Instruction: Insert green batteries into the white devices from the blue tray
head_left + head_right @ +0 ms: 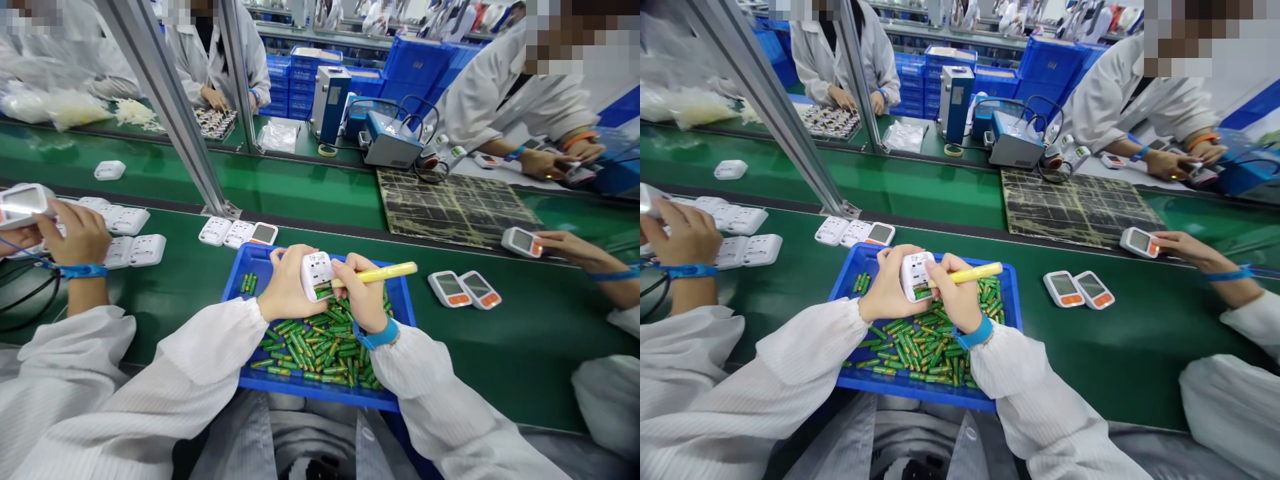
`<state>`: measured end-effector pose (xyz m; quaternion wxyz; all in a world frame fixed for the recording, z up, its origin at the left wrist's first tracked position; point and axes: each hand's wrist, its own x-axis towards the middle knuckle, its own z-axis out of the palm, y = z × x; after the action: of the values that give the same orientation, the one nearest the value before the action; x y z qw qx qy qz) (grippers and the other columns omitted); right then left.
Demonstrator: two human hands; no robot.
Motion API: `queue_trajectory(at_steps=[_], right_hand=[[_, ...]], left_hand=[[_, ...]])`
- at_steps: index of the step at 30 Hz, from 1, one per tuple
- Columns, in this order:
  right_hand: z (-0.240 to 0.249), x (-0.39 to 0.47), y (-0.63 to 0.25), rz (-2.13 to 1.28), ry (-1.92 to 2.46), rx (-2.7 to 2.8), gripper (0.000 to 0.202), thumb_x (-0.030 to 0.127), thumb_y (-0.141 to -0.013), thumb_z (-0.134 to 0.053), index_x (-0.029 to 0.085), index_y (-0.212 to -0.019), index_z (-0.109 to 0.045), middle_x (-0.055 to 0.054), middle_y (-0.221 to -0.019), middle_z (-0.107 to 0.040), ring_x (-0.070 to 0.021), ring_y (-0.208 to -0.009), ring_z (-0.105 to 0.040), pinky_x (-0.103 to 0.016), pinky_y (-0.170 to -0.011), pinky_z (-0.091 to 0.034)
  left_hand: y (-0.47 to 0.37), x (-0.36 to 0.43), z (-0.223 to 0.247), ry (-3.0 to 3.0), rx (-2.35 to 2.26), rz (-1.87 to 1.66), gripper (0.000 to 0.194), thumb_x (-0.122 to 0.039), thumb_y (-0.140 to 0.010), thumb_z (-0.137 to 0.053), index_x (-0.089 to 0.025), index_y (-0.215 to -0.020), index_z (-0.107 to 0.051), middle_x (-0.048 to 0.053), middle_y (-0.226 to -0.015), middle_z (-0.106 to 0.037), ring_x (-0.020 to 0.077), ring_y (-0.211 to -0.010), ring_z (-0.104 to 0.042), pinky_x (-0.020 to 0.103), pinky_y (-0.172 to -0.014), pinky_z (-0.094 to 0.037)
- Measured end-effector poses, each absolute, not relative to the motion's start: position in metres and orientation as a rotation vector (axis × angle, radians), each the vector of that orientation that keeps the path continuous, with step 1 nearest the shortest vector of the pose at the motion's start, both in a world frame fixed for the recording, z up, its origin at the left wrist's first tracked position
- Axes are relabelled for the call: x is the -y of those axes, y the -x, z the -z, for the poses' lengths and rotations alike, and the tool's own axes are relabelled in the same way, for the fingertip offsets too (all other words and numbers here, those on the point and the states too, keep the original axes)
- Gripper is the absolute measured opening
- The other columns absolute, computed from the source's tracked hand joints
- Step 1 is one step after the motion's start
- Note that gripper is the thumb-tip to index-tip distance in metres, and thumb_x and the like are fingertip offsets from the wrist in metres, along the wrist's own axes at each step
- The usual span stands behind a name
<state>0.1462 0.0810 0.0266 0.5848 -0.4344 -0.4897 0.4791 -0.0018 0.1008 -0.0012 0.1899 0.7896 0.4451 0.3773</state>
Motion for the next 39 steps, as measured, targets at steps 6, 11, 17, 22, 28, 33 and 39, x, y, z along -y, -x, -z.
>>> queue_trajectory(at_steps=[6,11,17,22,28,33,39], right_hand=[[-0.022,-0.08,-0.147,-1.115,1.021,1.194,0.046,0.045,-0.084,-0.068,0.022,-0.055,-0.042,0.005,-0.044,-0.049,-0.0088,-0.04,-0.039,-0.024,-0.043,-0.031],[-0.017,-0.072,-0.149,-0.822,1.098,1.426,0.044,0.037,-0.091,-0.061,0.022,-0.055,-0.041,0.004,-0.047,-0.047,-0.0104,-0.045,-0.04,-0.027,-0.048,-0.032],[-0.025,-0.061,-0.149,-0.309,1.064,1.915,0.037,0.02,-0.088,-0.055,0.022,-0.055,-0.039,0.003,-0.046,-0.041,-0.0104,-0.043,-0.037,-0.03,-0.048,-0.024],[-0.024,-0.075,-0.159,-0.144,1.271,1.858,0.033,0.024,-0.083,-0.059,0.023,-0.054,-0.041,0.003,-0.044,-0.037,-0.0118,-0.044,-0.028,-0.032,-0.049,-0.017],[-0.02,-0.087,-0.167,-0.645,1.226,1.155,0.044,0.033,-0.088,-0.061,0.023,-0.054,-0.034,0.006,-0.044,-0.04,-0.0102,-0.041,-0.036,-0.026,-0.046,-0.029],[-0.019,-0.084,-0.157,-1.092,1.031,0.953,0.042,0.035,-0.084,-0.067,0.023,-0.056,-0.038,0.008,-0.038,-0.042,-0.0084,-0.033,-0.036,-0.023,-0.038,-0.029],[-0.018,-0.086,-0.157,-1.056,1.034,0.95,0.042,0.037,-0.084,-0.067,0.023,-0.057,-0.039,0.008,-0.039,-0.046,-0.0078,-0.035,-0.038,-0.022,-0.039,-0.031]], left_hand=[[0.001,-0.103,0.002,-2.239,-1.263,-1.046,0.073,-0.037,-0.052,-0.075,-0.023,-0.114,-0.04,0.007,-0.112,-0.059,0.0293,-0.104,-0.059,0.051,-0.095,-0.032],[0.001,-0.099,-0.003,-2.255,-1.386,-0.929,0.065,-0.042,-0.05,-0.073,-0.022,-0.103,-0.044,0.006,-0.1,-0.06,0.0298,-0.096,-0.06,0.055,-0.092,-0.031],[-0.002,-0.094,-0.004,-2.401,-1.46,-0.911,0.046,-0.039,-0.057,-0.065,-0.02,-0.094,-0.047,0.01,-0.093,-0.062,0.0313,-0.092,-0.059,0.055,-0.086,-0.029],[-0.001,-0.09,-0.009,-2.381,-1.454,-0.865,0.051,-0.04,-0.051,-0.068,-0.021,-0.093,-0.046,0.009,-0.094,-0.062,0.0319,-0.092,-0.058,0.053,-0.084,-0.031],[0.008,-0.101,-0.015,-2.1,-1.547,-1.084,0.066,-0.035,-0.047,-0.076,-0.022,-0.102,-0.044,0.005,-0.102,-0.06,0.0285,-0.094,-0.057,0.05,-0.088,-0.031],[0.012,-0.109,-0.012,-1.98,-1.524,-1.086,0.068,-0.03,-0.046,-0.079,-0.023,-0.104,-0.044,0.002,-0.099,-0.059,0.0264,-0.095,-0.054,0.048,-0.09,-0.032],[0.012,-0.106,-0.006,-2.085,-1.416,-1.118,0.071,-0.029,-0.045,-0.077,-0.023,-0.109,-0.048,0.003,-0.103,-0.061,0.0275,-0.097,-0.052,0.047,-0.092,-0.032]])
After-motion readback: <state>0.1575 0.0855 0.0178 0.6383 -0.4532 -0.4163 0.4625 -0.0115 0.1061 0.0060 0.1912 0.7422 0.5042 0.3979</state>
